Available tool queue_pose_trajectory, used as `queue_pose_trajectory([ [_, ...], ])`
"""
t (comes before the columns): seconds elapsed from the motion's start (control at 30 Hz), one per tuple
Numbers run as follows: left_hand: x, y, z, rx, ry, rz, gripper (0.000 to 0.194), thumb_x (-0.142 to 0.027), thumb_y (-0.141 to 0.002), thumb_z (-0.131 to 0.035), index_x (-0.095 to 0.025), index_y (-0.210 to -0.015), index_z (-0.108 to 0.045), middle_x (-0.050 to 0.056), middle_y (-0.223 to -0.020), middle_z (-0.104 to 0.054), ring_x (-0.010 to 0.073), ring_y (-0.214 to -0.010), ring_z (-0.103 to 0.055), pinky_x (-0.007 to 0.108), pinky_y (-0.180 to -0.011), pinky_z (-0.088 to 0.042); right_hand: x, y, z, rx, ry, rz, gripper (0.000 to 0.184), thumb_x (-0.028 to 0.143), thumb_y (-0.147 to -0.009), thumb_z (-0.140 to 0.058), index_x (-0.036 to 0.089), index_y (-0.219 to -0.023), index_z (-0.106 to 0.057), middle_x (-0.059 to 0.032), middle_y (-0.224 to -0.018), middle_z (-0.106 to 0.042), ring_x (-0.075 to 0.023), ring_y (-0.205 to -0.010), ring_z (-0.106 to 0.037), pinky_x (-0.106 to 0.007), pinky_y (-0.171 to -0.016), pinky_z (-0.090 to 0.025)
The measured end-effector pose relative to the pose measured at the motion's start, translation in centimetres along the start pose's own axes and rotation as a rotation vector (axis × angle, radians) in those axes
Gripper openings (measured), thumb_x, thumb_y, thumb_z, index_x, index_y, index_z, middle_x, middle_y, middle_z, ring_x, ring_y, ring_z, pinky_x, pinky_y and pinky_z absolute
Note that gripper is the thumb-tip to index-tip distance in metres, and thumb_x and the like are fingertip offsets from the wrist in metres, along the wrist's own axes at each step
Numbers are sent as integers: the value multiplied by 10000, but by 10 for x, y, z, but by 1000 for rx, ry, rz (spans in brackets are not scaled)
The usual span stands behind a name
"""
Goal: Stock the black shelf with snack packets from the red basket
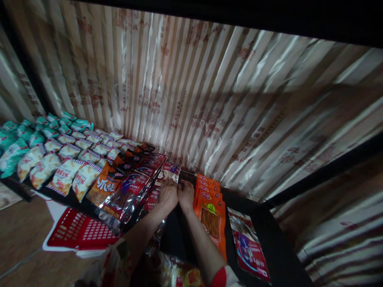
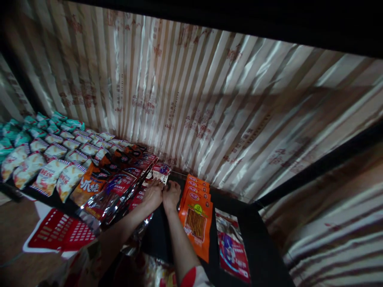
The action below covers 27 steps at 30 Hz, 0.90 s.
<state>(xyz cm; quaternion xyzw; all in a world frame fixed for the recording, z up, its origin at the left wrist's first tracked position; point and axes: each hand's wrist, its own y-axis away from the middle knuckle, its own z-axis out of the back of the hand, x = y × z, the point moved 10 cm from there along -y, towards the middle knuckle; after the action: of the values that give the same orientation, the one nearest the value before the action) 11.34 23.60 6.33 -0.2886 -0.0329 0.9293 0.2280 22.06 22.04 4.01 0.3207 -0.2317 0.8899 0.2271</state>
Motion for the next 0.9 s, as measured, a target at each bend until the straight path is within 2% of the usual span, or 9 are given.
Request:
queue_pose_trajectory([
  [0.13, -16, 18, -6, 27, 48, -24, 325, -111, -846, -365, -84, -1033, -629, 181, -1207, -567, 241, -1200, -454, 376, -1046, -309, -8, 15, 16, -4, -23, -18, 312, 194, -751, -441, 154, -958, -671, -120, -1061, -602, -226, -1061, -518, -324, -939, -373],
  [0.3, -38, 50, -16, 68, 72, -82, 320, -104, -850, -363, -95, -1053, -610, 147, -1139, -609, 224, -1163, -483, 347, -1037, -323, -15, 44, 40, -12, -38, 16, 312, 195, -757, -417, 134, -930, -669, -128, -1050, -606, -220, -1026, -536, -331, -924, -388],
  [0.5, -60, 103, -31, 109, 167, -125, 318, -117, -860, -359, -120, -1088, -581, 107, -1114, -620, 196, -1079, -519, 306, -966, -391, -36, 96, 70, -25, -54, 14, 345, 174, -767, -368, 119, -950, -655, -128, -1032, -609, -197, -1009, -539, -317, -927, -394],
  [0.7, -78, 158, -51, 169, 209, -192, 301, -110, -856, -351, -158, -1025, -595, 78, -1029, -640, 183, -966, -545, 300, -903, -424, -54, 151, 100, -54, -58, 36, 364, 156, -770, -332, 135, -983, -626, -109, -1020, -624, -183, -999, -549, -319, -924, -400],
  [0.8, -78, 185, -72, 233, 179, -206, 269, -134, -858, -362, -152, -988, -596, 77, -994, -639, 183, -954, -547, 302, -892, -430, -66, 180, 105, -26, -66, 32, 356, 180, -789, -326, 140, -981, -624, -101, -986, -638, -177, -925, -582, -293, -866, -434],
  [0.9, -65, 215, -110, 396, 93, -182, 259, -166, -855, -374, -130, -985, -595, 107, -1004, -629, 208, -981, -546, 326, -898, -430, -89, 209, 93, 104, 37, -48, 338, 200, -815, -338, 153, -971, -634, -97, -1006, -649, -181, -923, -600, -274, -844, -434],
])
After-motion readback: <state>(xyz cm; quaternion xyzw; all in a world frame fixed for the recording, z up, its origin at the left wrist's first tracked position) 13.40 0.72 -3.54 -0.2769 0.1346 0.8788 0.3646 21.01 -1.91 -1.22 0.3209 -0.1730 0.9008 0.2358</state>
